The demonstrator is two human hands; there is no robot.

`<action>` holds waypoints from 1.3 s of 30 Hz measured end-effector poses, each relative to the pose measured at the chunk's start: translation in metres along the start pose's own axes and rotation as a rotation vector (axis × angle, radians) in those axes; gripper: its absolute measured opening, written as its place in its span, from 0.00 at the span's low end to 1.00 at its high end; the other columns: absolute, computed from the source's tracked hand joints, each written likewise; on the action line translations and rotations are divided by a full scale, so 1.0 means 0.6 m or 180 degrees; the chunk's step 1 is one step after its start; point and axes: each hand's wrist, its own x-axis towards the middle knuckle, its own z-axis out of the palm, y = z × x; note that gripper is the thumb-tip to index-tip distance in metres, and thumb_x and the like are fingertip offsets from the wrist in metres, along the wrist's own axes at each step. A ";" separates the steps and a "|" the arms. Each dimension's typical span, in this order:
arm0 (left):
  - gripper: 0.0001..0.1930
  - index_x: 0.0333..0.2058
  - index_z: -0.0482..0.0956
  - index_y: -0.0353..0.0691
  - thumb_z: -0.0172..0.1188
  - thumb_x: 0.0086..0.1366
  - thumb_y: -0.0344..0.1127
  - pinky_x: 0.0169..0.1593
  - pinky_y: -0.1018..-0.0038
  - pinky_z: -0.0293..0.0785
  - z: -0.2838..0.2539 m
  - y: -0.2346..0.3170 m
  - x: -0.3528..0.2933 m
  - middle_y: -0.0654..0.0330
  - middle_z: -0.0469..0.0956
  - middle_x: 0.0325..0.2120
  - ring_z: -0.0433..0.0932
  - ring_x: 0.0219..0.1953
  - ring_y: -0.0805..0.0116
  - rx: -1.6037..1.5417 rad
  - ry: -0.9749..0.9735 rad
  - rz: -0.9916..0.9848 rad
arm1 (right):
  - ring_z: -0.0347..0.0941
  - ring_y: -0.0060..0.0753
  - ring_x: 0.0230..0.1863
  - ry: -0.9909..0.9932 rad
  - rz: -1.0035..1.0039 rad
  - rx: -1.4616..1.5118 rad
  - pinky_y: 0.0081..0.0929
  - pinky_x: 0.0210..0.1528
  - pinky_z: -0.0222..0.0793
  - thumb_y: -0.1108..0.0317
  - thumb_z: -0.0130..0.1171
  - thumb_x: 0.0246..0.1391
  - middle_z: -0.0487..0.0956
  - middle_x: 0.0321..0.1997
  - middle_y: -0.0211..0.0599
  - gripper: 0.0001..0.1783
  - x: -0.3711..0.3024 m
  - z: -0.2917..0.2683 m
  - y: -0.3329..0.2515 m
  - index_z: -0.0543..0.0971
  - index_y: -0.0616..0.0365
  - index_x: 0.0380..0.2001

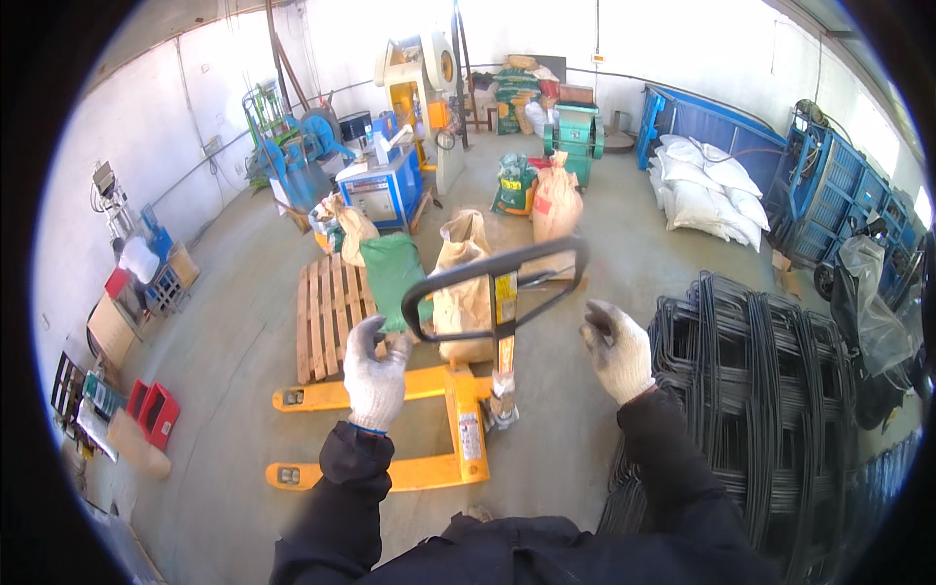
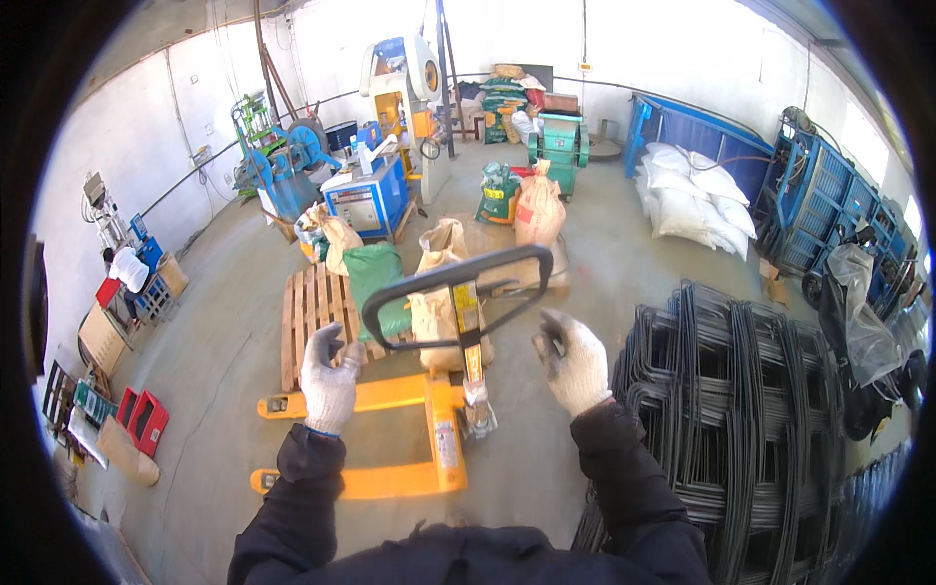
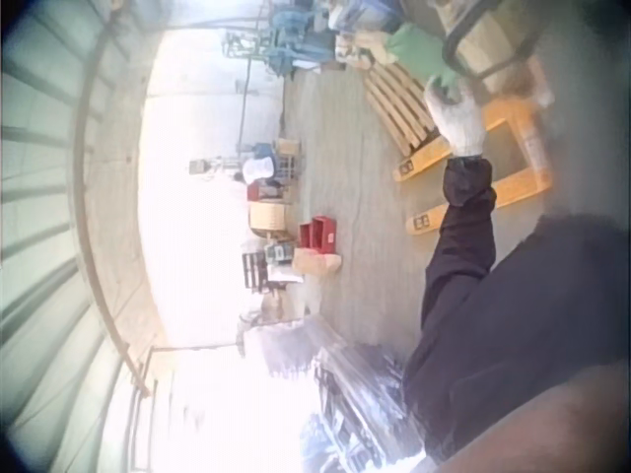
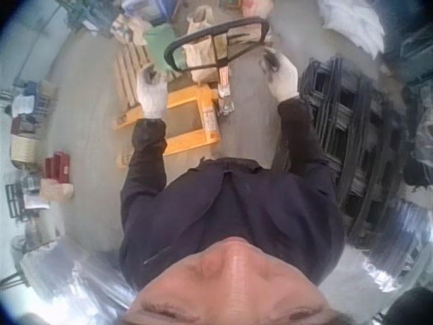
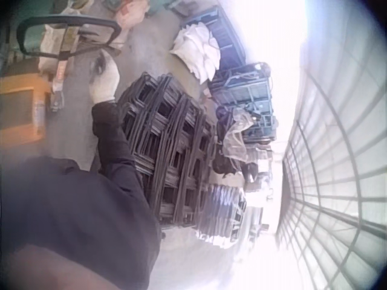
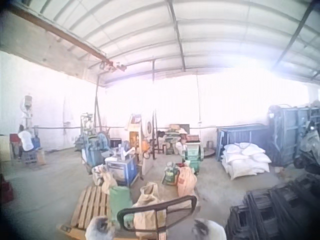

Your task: The person wraps a stack of metal frames with plastic wrap using a handheld roll. They walk through a warehouse, retrieve the roll, and repeatedly encircle the stack to secure it. The frames remain on the floor after wrapping.

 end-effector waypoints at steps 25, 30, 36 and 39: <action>0.25 0.46 0.84 0.41 0.80 0.49 0.41 0.52 0.53 0.79 0.386 -0.060 0.066 0.54 0.82 0.43 0.82 0.47 0.47 0.0104 -0.2342 0.0451 | 0.79 0.33 0.33 -0.0789 -0.1049 0.1536 0.29 0.37 0.75 0.92 0.67 0.52 0.79 0.33 0.37 0.13 0.616 0.459 0.397 0.84 0.64 0.36; 0.25 0.46 0.84 0.42 0.80 0.49 0.40 0.52 0.53 0.79 0.420 -0.047 0.079 0.55 0.82 0.43 0.82 0.46 0.47 0.0089 -0.2038 0.0618 | 0.79 0.32 0.33 -0.0837 -0.1690 0.1469 0.30 0.38 0.76 0.92 0.67 0.51 0.78 0.33 0.36 0.14 0.650 0.485 0.379 0.83 0.64 0.37; 0.22 0.43 0.84 0.41 0.79 0.51 0.41 0.50 0.54 0.80 0.453 -0.039 0.073 0.54 0.81 0.42 0.82 0.46 0.46 0.0234 -0.2159 0.0357 | 0.77 0.29 0.34 -0.1103 -0.1232 0.1844 0.29 0.38 0.74 0.88 0.68 0.56 0.79 0.35 0.35 0.11 0.659 0.514 0.366 0.86 0.64 0.40; 0.19 0.42 0.84 0.42 0.77 0.54 0.40 0.50 0.54 0.81 0.467 -0.039 0.072 0.53 0.81 0.41 0.82 0.47 0.45 -0.0006 -0.2333 0.0100 | 0.77 0.26 0.33 -0.1441 -0.0762 0.2315 0.24 0.36 0.74 0.78 0.63 0.69 0.81 0.38 0.34 0.05 0.649 0.539 0.358 0.87 0.62 0.42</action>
